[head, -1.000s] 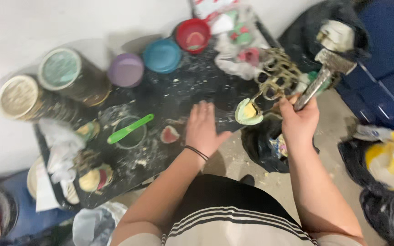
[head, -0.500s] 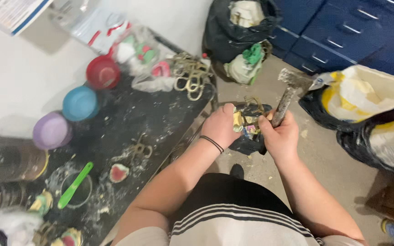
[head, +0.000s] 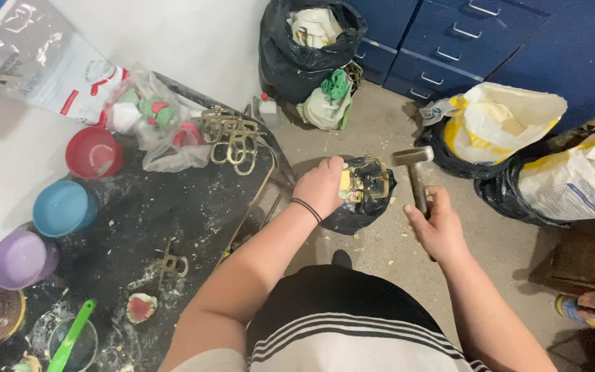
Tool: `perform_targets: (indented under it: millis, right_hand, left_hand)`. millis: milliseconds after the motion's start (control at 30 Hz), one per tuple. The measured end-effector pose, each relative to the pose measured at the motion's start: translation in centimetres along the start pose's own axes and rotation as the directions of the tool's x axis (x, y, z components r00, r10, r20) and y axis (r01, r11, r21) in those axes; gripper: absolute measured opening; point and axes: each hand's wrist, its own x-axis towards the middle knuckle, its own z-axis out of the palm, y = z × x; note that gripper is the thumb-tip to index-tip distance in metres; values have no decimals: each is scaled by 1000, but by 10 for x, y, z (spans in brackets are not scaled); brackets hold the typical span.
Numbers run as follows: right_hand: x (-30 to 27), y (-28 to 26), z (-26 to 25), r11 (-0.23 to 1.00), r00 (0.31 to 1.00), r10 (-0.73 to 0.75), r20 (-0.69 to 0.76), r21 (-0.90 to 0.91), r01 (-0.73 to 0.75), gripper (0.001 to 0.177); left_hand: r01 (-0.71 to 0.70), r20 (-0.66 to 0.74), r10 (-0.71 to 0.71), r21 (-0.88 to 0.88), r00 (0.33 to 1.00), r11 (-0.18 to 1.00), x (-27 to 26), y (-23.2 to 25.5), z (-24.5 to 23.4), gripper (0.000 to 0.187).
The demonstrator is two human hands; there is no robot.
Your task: The person uses a hammer to break apart and remove material from metal denture frameworks over a trash bag. They then retrieve a plastic denture base, place it on a workbench, and use a coping saw to cut the material.
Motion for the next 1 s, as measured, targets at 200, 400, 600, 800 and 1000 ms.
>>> perform_targets:
  millis: [200, 400, 600, 800, 1000]
  right_hand:
    - [-1, -27, -34, 968, 967, -128, -221, -239, 73, 24]
    - [5, 10, -27, 844, 991, -14, -130, -533, -58, 34]
    - [6, 31, -28, 796, 950, -280, -137, -586, 150, 30]
    - [3, 56, -48, 923, 900, -334, -281, -289, 253, 34]
    - [15, 51, -40, 926, 984, -89, -157, -378, 24, 28]
  left_hand:
    - [-33, 11, 32, 70, 999, 997, 16, -2, 17, 62]
    - [-57, 64, 56, 15, 996, 998, 26, -10, 42, 61]
    - [-89, -6, 89, 41, 996, 995, 40, -9, 67, 60]
    - [-112, 1, 112, 24, 994, 993, 39, 4, 49, 61]
    - [-88, 57, 92, -70, 994, 994, 47, 6, 51, 62]
